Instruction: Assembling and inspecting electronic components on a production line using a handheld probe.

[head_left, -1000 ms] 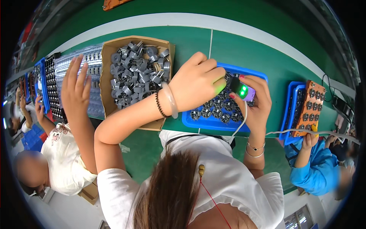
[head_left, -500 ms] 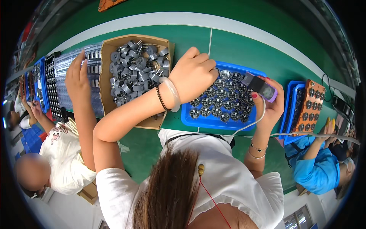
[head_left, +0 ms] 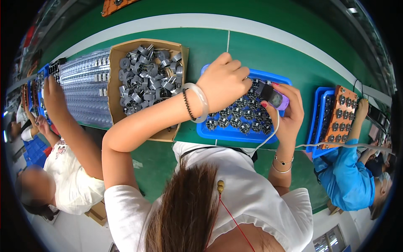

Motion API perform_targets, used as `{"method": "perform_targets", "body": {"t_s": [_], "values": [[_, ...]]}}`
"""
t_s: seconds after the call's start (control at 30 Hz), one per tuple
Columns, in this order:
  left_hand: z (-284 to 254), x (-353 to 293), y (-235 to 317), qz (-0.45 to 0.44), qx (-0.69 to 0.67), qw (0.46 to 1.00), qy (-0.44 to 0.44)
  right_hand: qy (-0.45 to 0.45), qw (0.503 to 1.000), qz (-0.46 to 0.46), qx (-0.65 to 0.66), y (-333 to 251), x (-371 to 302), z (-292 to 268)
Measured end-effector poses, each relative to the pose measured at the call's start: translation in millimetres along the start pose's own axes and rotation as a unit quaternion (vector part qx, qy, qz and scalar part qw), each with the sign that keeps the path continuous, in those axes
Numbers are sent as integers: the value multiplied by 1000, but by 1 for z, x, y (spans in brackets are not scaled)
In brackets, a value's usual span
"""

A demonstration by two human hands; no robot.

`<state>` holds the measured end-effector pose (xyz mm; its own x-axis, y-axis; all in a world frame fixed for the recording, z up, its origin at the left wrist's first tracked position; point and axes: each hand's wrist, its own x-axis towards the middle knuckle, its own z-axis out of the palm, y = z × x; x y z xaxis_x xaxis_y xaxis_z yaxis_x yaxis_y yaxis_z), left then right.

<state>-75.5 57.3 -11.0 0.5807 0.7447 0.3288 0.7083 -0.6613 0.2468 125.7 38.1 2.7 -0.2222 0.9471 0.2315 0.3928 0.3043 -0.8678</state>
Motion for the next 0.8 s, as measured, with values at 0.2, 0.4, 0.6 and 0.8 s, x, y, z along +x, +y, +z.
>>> {"method": "perform_targets", "body": {"t_s": [0.2, 0.4, 0.6, 0.8], "values": [[-9, 5, 6, 42, 3, 999, -2, -4, 1000, -9, -27, -2, 4, -2], [-12, 6, 11, 33, -36, 997, 67, -15, 1000, -13, -14, -4, 4, -4], [-12, 9, 7, 27, -14, 999, 25, 51, 996, 22, 63, 9, -5, -10], [5, 7, 3, 12, 17, 999, -31, 86, 992, 18, 87, 18, -8, -27]]}}
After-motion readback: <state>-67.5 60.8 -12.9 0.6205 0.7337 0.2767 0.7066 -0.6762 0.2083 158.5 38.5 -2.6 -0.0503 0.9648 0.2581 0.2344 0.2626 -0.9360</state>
